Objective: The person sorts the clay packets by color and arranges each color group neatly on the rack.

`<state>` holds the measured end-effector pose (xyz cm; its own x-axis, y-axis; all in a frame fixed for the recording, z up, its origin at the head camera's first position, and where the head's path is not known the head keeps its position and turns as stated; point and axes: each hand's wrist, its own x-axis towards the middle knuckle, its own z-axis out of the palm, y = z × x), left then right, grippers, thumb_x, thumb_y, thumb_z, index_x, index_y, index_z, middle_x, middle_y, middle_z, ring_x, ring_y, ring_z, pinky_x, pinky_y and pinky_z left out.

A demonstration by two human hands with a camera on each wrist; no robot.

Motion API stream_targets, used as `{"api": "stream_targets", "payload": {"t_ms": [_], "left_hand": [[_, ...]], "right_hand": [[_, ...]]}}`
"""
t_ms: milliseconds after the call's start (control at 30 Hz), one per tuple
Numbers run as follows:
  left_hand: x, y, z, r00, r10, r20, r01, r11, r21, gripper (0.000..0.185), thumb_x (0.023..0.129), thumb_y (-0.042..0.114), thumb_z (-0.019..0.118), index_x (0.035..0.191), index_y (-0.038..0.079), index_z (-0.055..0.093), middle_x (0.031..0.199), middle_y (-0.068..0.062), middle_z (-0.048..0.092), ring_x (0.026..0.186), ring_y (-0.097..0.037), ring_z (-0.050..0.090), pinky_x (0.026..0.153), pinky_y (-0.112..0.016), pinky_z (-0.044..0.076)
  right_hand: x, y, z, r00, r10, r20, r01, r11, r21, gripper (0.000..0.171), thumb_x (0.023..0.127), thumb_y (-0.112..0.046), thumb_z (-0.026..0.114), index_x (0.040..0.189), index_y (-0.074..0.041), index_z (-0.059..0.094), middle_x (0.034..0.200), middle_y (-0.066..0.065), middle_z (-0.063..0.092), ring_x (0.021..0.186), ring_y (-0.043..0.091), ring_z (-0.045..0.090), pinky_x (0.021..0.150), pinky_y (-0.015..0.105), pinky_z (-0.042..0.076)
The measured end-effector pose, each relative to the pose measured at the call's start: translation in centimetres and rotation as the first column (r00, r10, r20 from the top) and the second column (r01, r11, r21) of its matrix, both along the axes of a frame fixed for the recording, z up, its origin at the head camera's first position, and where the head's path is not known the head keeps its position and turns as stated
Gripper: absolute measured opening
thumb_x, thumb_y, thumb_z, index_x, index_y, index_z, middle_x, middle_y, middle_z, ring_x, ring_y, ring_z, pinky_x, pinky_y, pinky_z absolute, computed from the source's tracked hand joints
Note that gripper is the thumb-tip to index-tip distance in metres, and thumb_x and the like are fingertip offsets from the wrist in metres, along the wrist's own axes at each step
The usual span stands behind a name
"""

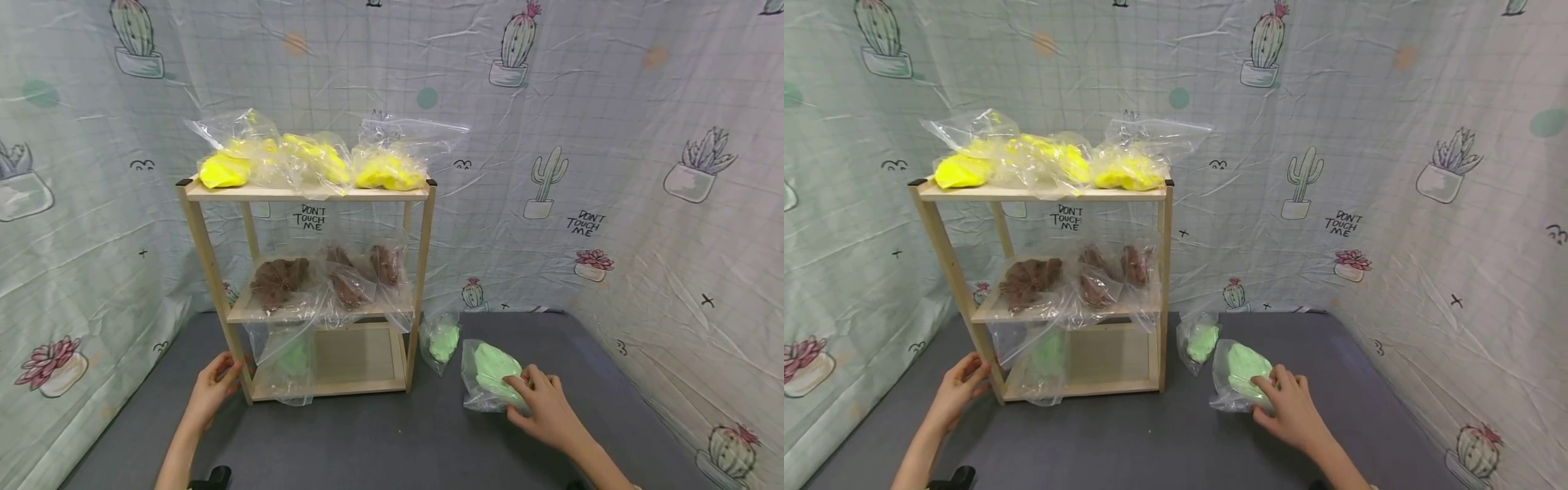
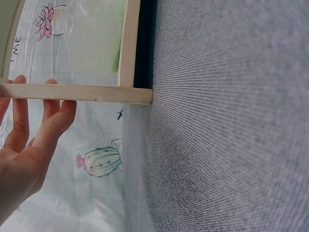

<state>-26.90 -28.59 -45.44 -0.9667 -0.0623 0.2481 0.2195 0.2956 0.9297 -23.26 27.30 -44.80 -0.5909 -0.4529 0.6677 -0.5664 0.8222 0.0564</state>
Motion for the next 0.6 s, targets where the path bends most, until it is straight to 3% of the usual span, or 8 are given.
{"api": "stream_targets", "payload": {"t_ms": [100,167,367,600], "left_hand": [[0.0,0.0,0.0,1.000,0.003,-0.002,-0.003,1.000,-0.001,0.028,0.093,0.028,0.046,0.111,0.007,0.052,0.091,0.017,0.057,0.086,0.003,0.059,0.072,-0.030,0.052],[0.0,-0.1,0.0,1.000,0.001,-0.003,-0.001,1.000,-0.001,0.026,0.093,0.028,0.046,0.110,0.010,0.053,0.091,0.017,0.057,0.086,0.004,0.058,0.072,-0.029,0.051],[0.1,-0.1,0.0,1.000,0.003,-0.006,-0.003,1.000,0.004,0.031,0.093,0.026,0.046,0.113,0.003,0.051,0.091,0.016,0.058,0.086,0.003,0.059,0.071,-0.026,0.051],[0.0,0.0,-0.1,1.000,0.012,-0.004,-0.012,1.000,0.001,0.028,0.093,0.027,0.046,0.111,0.006,0.053,0.088,0.020,0.056,0.086,0.004,0.058,0.071,-0.026,0.051]], "right_hand": [[0.5,-0.9,0.0,0.997,0.071,-0.021,-0.071,0.997,-0.018,0.034,0.088,-0.045,0.040,0.098,-0.020,0.061,0.080,-0.005,0.036,0.066,-0.002,0.022,0.065,0.029,0.017],[0.9,-1.5,0.0,0.995,0.100,-0.026,-0.101,0.995,-0.021,0.038,0.089,-0.047,0.034,0.098,-0.022,0.061,0.081,-0.006,0.036,0.068,-0.002,0.022,0.067,0.029,0.017],[1.9,-3.6,0.0,0.984,0.179,-0.012,-0.179,0.984,-0.003,0.025,0.087,-0.041,0.048,0.102,-0.025,0.060,0.085,-0.008,0.038,0.069,-0.001,0.024,0.070,0.026,0.015],[2.5,-6.3,0.0,0.968,0.251,0.026,-0.251,0.968,0.019,0.026,0.089,-0.042,0.044,0.104,-0.026,0.058,0.088,-0.007,0.039,0.074,0.000,0.029,0.070,0.023,0.017]]}}
